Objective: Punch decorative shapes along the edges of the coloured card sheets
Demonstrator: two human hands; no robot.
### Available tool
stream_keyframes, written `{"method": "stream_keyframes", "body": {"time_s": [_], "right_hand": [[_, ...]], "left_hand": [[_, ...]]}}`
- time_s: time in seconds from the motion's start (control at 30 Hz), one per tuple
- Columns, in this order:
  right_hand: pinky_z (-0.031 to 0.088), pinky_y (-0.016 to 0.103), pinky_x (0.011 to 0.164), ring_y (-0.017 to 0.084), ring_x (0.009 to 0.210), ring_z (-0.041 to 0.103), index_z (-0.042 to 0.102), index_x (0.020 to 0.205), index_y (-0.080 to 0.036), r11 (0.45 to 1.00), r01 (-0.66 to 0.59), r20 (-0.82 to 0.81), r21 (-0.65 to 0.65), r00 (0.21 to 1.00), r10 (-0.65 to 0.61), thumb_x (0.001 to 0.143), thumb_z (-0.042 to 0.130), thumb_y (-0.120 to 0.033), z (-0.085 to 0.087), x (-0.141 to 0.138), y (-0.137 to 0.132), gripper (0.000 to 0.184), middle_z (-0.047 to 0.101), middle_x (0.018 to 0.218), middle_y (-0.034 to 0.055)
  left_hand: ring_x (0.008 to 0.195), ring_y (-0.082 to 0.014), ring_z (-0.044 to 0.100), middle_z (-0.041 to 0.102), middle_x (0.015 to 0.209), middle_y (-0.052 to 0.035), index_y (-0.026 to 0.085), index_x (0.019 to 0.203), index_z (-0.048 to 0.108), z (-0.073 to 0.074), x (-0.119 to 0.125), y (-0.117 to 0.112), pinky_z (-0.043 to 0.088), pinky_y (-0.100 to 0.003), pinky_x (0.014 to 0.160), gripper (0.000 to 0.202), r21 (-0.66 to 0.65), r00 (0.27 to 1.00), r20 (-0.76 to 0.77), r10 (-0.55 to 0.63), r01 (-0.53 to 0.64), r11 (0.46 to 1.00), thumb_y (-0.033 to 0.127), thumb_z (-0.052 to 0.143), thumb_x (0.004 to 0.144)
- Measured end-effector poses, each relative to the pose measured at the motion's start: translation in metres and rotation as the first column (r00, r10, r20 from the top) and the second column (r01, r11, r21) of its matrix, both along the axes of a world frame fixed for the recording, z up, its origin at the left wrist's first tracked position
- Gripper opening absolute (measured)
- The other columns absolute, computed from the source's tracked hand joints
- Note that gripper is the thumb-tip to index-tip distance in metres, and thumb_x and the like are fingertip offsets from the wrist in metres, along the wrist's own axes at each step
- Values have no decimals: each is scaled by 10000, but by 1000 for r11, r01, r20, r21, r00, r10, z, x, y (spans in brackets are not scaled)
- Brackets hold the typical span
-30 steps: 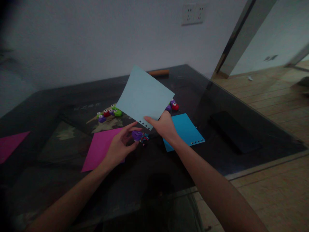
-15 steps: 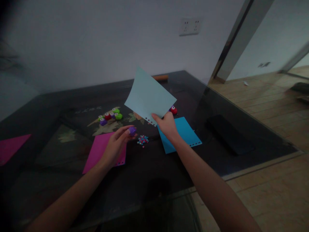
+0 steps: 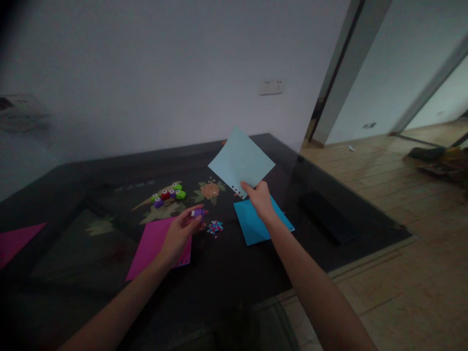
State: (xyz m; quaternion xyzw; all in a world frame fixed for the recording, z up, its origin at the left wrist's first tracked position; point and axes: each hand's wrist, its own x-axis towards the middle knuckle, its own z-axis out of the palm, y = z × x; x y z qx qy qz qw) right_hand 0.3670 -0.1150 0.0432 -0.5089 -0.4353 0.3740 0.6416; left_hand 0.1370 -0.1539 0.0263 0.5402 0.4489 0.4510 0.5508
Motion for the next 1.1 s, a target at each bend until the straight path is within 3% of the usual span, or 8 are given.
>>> {"method": "stream_keyframes", "body": {"time_s": [0.23, 0.43, 0.63, 0.9, 1.1], "right_hand": [[516, 356, 656, 239, 704, 655, 674, 811, -109, 993, 117, 218, 30, 968, -120, 634, 710, -363, -3, 59, -4, 311, 715, 811, 100], [516, 357, 623, 227, 637, 644, 671, 783, -115, 983, 184, 13, -24, 983, -183, 610, 733, -354, -22, 77, -9, 302, 710, 731, 83], [519, 350, 641, 194, 612, 632, 662, 787, -133, 987, 160, -137, -20, 977, -161, 590, 751, -336, -14, 80, -11, 297, 708, 743, 57], [522, 361, 655, 202, 645, 648, 663, 808, -124, 985, 174, -102, -6, 980, -173, 630, 724, -351, -14, 84, -12, 295, 713, 776, 68], [528, 356, 641, 199, 623, 648, 664, 791, -133, 988, 155, -120, -14, 981, -155, 627, 722, -335, -10, 81, -14, 267, 714, 754, 61]], "left_hand": [[770, -182, 656, 668, 1019, -70, 175, 1003, 577, -2, 1, 1, 524, -331, 730, 349, 37, 997, -71, -25, 28, 999, 376, 641, 724], [790, -214, 652, 669, 911, -41, 204, 1048, 584, 1, 1, -2, 519, -372, 741, 343, 96, 971, -236, -25, 49, 994, 348, 626, 740], [749, -203, 626, 641, 781, -15, 220, 1084, 593, 6, 8, 4, 500, -337, 691, 357, 204, 907, -421, 4, 91, 975, 354, 610, 753], [789, -181, 644, 685, 940, -45, 192, 984, 619, 4, 45, 64, 499, -309, 735, 263, 319, 858, -513, -4, 195, 927, 316, 593, 754], [771, -207, 640, 695, 837, -59, 174, 929, 639, -8, 81, 119, 478, -307, 704, 222, 324, 749, -653, 112, 143, 935, 275, 618, 733]]}}
